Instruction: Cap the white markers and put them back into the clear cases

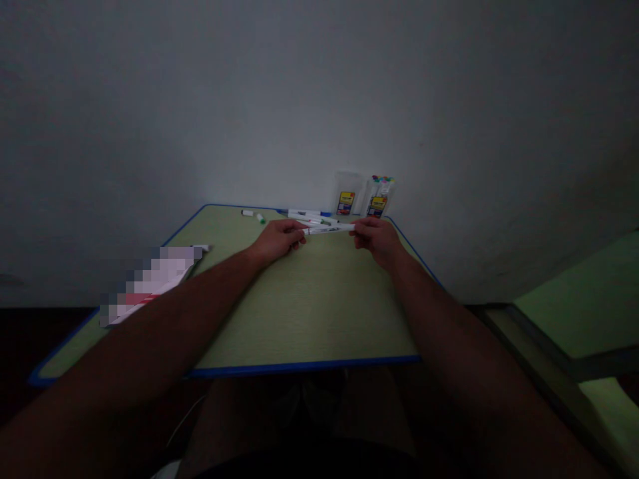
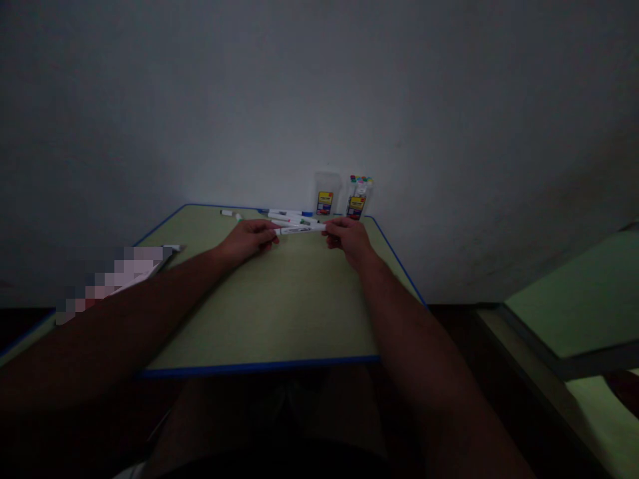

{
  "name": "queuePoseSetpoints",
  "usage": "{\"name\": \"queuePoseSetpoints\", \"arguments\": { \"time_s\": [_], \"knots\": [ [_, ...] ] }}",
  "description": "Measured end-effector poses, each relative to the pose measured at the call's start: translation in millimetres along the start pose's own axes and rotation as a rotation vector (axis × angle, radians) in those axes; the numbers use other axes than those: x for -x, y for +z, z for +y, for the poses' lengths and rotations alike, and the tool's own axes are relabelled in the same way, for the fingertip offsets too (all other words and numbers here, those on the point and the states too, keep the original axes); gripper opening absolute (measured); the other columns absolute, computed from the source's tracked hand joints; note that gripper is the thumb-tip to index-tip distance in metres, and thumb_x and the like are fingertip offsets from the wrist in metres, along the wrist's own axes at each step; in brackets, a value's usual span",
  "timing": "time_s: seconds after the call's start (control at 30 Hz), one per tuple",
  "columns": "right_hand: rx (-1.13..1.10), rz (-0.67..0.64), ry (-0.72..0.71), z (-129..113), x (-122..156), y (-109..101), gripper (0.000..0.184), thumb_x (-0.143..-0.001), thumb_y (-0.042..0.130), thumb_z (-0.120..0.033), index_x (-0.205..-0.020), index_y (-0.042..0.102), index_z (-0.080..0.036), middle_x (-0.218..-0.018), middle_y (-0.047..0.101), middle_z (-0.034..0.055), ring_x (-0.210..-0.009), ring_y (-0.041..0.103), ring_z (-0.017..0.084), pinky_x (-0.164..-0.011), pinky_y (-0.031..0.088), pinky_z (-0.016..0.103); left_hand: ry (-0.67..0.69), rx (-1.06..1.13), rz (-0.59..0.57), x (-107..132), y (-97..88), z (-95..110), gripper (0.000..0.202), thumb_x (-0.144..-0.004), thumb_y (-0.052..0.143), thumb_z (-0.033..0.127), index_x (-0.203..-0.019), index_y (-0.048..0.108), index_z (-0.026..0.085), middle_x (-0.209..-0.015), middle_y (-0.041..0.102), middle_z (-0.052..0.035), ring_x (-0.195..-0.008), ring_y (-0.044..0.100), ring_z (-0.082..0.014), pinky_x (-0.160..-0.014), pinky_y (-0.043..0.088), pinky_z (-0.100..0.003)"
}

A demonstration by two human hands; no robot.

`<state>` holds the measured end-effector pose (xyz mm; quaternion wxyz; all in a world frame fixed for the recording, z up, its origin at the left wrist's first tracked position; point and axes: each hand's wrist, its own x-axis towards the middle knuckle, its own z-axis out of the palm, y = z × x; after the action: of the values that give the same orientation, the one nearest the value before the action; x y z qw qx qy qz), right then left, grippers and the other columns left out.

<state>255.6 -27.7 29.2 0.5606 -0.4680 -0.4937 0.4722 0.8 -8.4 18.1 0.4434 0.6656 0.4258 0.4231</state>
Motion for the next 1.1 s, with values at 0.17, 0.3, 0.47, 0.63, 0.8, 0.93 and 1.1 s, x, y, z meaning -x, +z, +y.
{"name": "queuePoseSetpoints", "arguments": {
  "time_s": [0.17, 0.3, 0.47, 0.63, 0.8, 0.93, 1.1],
  "knots": [
    [0.008, 0.003, 0.008, 0.1, 0.1, -0.4, 0.014, -0.07, 0.074, -0.021, -0.08, 0.068, -0.013, -0.068, 0.068, 0.0045, -0.051, 0.055, 0.01, -0.05, 0.047, 0.025, 0.021, -0.007, 0.005, 0.3, 0.0, -0.9, 0.017, -0.08, 0.062, 0.02, -0.092, 0.071, 0.013, -0.072, 0.067, -0.0039, -0.053, 0.05, -0.0088, -0.052, 0.039, -0.023],
    [0.016, 0.005, 0.008, 0.6, -0.6, -0.7, 0.015, -0.069, 0.075, -0.022, -0.08, 0.068, -0.014, -0.068, 0.068, 0.0037, -0.05, 0.056, 0.01, -0.049, 0.048, 0.025, 0.034, -0.01, -0.003, 0.1, 0.0, -1.2, 0.019, -0.079, 0.063, 0.023, -0.093, 0.071, 0.013, -0.071, 0.066, -0.0032, -0.052, 0.049, -0.0087, -0.05, 0.037, -0.023],
    [0.037, 0.014, 0.01, 0.4, -0.6, -0.3, 0.015, -0.068, 0.074, -0.022, -0.079, 0.068, -0.014, -0.066, 0.066, 0.0026, -0.049, 0.055, 0.01, -0.048, 0.047, 0.024, 0.027, -0.026, 0.008, -0.1, 0.1, -1.0, 0.017, -0.078, 0.063, 0.022, -0.09, 0.071, 0.014, -0.07, 0.066, -0.0023, -0.053, 0.049, -0.0086, -0.05, 0.037, -0.022],
    [0.055, 0.017, 0.004, -1.3, 0.8, -0.4, 0.015, -0.069, 0.073, -0.021, -0.081, 0.07, -0.014, -0.065, 0.065, 0.0022, -0.05, 0.055, 0.01, -0.048, 0.047, 0.025, 0.022, -0.027, 0.012, 0.7, 0.3, 1.5, 0.017, -0.079, 0.062, 0.02, -0.092, 0.071, 0.014, -0.071, 0.066, -0.0026, -0.052, 0.049, -0.0085, -0.051, 0.038, -0.023],
    [0.058, 0.025, 0.009, -1.0, 0.6, -0.6, 0.015, -0.069, 0.073, -0.021, -0.083, 0.07, -0.014, -0.066, 0.065, 0.002, -0.05, 0.055, 0.01, -0.049, 0.047, 0.024, 0.031, -0.027, 0.022, 2.4, 0.5, 3.8, 0.018, -0.077, 0.064, 0.021, -0.093, 0.071, 0.014, -0.071, 0.067, -0.0027, -0.053, 0.049, -0.0089, -0.051, 0.039, -0.023],
    [0.067, 0.032, 0.013, -0.5, 0.5, -0.4, 0.016, -0.069, 0.073, -0.02, -0.084, 0.071, -0.014, -0.066, 0.065, 0.0021, -0.051, 0.055, 0.01, -0.049, 0.048, 0.025, 0.046, -0.026, 0.023, 3.3, 0.3, 4.7, 0.02, -0.076, 0.066, 0.023, -0.094, 0.072, 0.013, -0.07, 0.066, -0.0027, -0.054, 0.05, -0.0092, -0.051, 0.038, -0.023],
    [0.081, 0.026, -0.009, -1.3, 1.2, -0.7, 0.017, -0.068, 0.073, -0.02, -0.084, 0.072, -0.015, -0.064, 0.063, 0.0008, -0.05, 0.054, 0.01, -0.048, 0.047, 0.025, 0.057, -0.007, 0.02, 2.9, 0.1, 4.8, 0.02, -0.075, 0.067, 0.022, -0.093, 0.072, 0.013, -0.069, 0.065, -0.0026, -0.053, 0.049, -0.0091, -0.051, 0.038, -0.024]
  ]
}}
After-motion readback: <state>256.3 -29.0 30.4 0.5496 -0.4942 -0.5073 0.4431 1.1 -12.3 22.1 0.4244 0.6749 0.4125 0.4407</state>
